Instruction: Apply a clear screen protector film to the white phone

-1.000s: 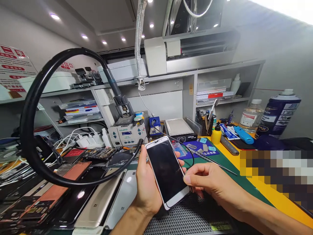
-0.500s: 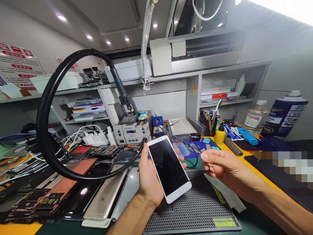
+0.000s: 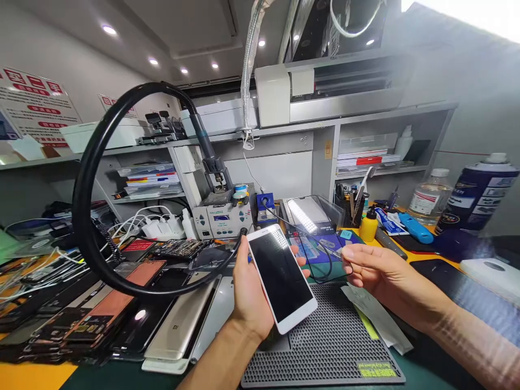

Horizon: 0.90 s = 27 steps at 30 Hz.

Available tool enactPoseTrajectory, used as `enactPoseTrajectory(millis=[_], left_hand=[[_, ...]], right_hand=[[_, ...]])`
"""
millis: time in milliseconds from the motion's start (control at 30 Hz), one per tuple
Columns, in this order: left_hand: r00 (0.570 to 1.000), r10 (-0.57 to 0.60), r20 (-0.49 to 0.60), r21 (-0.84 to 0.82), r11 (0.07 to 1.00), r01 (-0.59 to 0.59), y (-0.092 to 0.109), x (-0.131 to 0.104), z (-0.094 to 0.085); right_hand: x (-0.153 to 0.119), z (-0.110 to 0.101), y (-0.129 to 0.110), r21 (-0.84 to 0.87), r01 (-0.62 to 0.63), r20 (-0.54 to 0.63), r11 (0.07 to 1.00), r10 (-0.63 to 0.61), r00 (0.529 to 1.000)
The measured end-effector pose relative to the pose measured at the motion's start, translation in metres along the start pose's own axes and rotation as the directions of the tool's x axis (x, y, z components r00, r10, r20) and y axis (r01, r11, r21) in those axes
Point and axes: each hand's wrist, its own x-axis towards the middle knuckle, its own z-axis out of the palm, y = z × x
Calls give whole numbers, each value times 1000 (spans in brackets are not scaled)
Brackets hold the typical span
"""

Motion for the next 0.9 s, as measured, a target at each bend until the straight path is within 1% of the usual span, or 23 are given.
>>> enactPoseTrajectory(millis=[100,167,233,300,400,567,767,900], left_hand=[[1000,-1,-2,-1,1000,1,-1,0,0],[1000,-3,-25,13,1000,3,-3,0,2],[999,-31,-32,31,999,32,-4,0,4],[998,-60,-14,43,997,60,-5,-1,7],[998,-61,17,47,997,60,-7,-2,10],[998,-66,-1,48,997,65,-7,-3,11],[1000,-26,-10,62,998,26,-10,-2,12],[999,-8,-31,66,998,10,-12,-3,14]], right_hand=[[-1,7,9,-81,-38,77,996,44,996],[-2,12,17,-143,-37,129,989,55,990],[-2,15,24,-188,-25,145,982,53,988],[-2,17,28,-217,-19,140,976,51,989],[-1,18,31,-242,-26,124,970,58,991],[0,21,33,-280,-31,94,959,59,994],[1,26,37,-366,-16,6,930,20,1000],[0,25,37,-349,-24,7,937,28,1000]])
